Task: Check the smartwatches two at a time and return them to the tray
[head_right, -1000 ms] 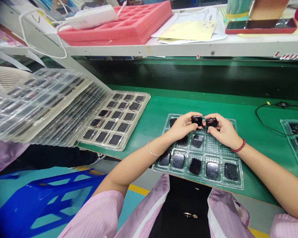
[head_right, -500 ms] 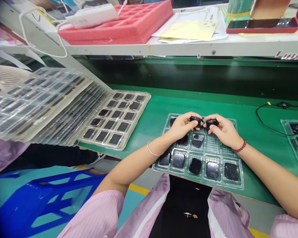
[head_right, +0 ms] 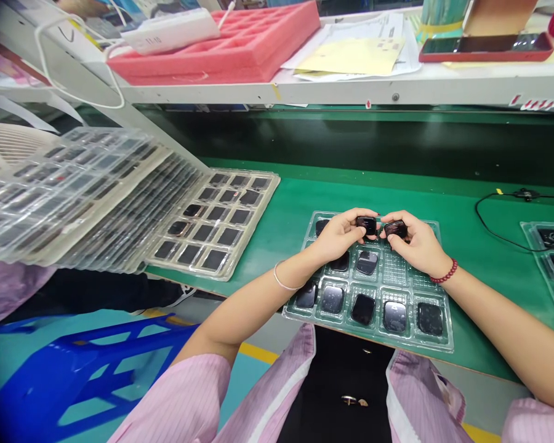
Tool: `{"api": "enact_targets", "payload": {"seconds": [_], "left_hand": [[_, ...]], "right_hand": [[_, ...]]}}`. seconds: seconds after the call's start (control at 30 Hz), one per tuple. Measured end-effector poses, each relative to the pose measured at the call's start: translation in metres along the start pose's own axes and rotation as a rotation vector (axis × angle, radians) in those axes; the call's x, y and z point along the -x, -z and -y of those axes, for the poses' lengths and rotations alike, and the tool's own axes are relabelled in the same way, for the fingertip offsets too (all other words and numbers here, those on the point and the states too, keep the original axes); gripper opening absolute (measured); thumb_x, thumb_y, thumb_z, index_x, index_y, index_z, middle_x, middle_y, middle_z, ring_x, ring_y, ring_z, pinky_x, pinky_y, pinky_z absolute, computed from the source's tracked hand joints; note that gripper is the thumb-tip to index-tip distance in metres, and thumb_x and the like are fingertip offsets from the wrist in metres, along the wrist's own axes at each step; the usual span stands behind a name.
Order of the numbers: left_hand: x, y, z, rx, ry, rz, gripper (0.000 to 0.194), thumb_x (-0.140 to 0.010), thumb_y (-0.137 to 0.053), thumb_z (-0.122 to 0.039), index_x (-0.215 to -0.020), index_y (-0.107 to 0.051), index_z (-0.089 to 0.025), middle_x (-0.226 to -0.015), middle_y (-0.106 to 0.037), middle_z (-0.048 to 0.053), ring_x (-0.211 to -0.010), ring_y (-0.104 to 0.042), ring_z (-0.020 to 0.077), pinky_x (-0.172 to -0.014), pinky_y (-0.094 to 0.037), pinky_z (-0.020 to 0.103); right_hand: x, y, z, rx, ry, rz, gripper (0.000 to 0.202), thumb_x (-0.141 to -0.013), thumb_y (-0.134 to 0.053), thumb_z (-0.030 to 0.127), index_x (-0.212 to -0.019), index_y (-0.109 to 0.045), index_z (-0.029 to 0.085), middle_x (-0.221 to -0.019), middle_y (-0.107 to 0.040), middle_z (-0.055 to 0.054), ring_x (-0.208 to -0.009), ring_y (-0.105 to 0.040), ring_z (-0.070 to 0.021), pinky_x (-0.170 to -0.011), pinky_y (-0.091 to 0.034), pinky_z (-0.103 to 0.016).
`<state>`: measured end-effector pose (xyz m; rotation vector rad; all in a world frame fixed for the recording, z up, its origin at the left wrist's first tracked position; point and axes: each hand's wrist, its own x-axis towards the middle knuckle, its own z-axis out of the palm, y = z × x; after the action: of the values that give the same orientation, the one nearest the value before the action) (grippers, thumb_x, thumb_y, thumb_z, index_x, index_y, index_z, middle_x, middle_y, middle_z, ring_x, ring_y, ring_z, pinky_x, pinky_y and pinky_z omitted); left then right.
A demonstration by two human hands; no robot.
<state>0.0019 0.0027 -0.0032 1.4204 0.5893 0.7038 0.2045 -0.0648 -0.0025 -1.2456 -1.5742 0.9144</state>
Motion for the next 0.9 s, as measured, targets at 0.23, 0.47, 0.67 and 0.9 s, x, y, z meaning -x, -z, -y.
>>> {"api": "enact_targets", "payload": {"seconds": [0.23,0.47,0.67,0.9], "left_hand": [[0.0,-0.001,0.0,0.026,-0.024,0.003,0.04,-0.078,-0.053,-0.008,-0.117,-0.062,-0.017,-0.108,-0.07,0.008,-0.088,-0.071,0.0174,-0.088,-0.057,0.034],[-0.003,-0.001,0.005,0.084,-0.012,-0.024,0.053,-0.069,-0.054,-0.004,-0.12,-0.056,-0.018,-0.106,-0.067,0.005,-0.09,-0.069,0.0155,-0.091,-0.055,0.034],[0.014,0.004,-0.046,0.381,0.187,0.141,0.064,-0.055,-0.061,-0.003,-0.116,-0.05,-0.017,-0.087,-0.067,0.002,-0.06,-0.062,0.0095,-0.05,-0.042,0.016],[0.085,-0.022,-0.128,0.498,0.258,0.946,0.071,-0.063,-0.071,-0.014,-0.132,-0.058,-0.018,-0.091,-0.067,0.005,-0.067,-0.068,0.0169,-0.059,-0.057,0.024]], "right_hand": [[0.002,0.002,-0.002,0.005,0.037,0.04,0.035,-0.083,-0.067,0.022,-0.118,-0.06,0.022,-0.099,-0.072,-0.006,-0.091,-0.07,-0.0239,-0.077,-0.058,-0.036],[0.001,0.001,-0.002,0.001,0.017,0.048,0.034,-0.083,-0.066,0.022,-0.117,-0.061,0.022,-0.1,-0.071,-0.006,-0.089,-0.07,-0.0236,-0.076,-0.058,-0.036],[0.002,0.002,0.001,-0.008,0.018,0.02,0.032,-0.085,-0.067,0.026,-0.116,-0.061,0.023,-0.1,-0.073,-0.006,-0.083,-0.071,-0.0245,-0.072,-0.059,-0.038],[0.003,0.003,-0.002,-0.013,-0.008,0.009,0.032,-0.086,-0.073,0.038,-0.114,-0.064,0.025,-0.101,-0.074,-0.008,-0.083,-0.071,-0.0264,-0.069,-0.062,-0.038]]}}
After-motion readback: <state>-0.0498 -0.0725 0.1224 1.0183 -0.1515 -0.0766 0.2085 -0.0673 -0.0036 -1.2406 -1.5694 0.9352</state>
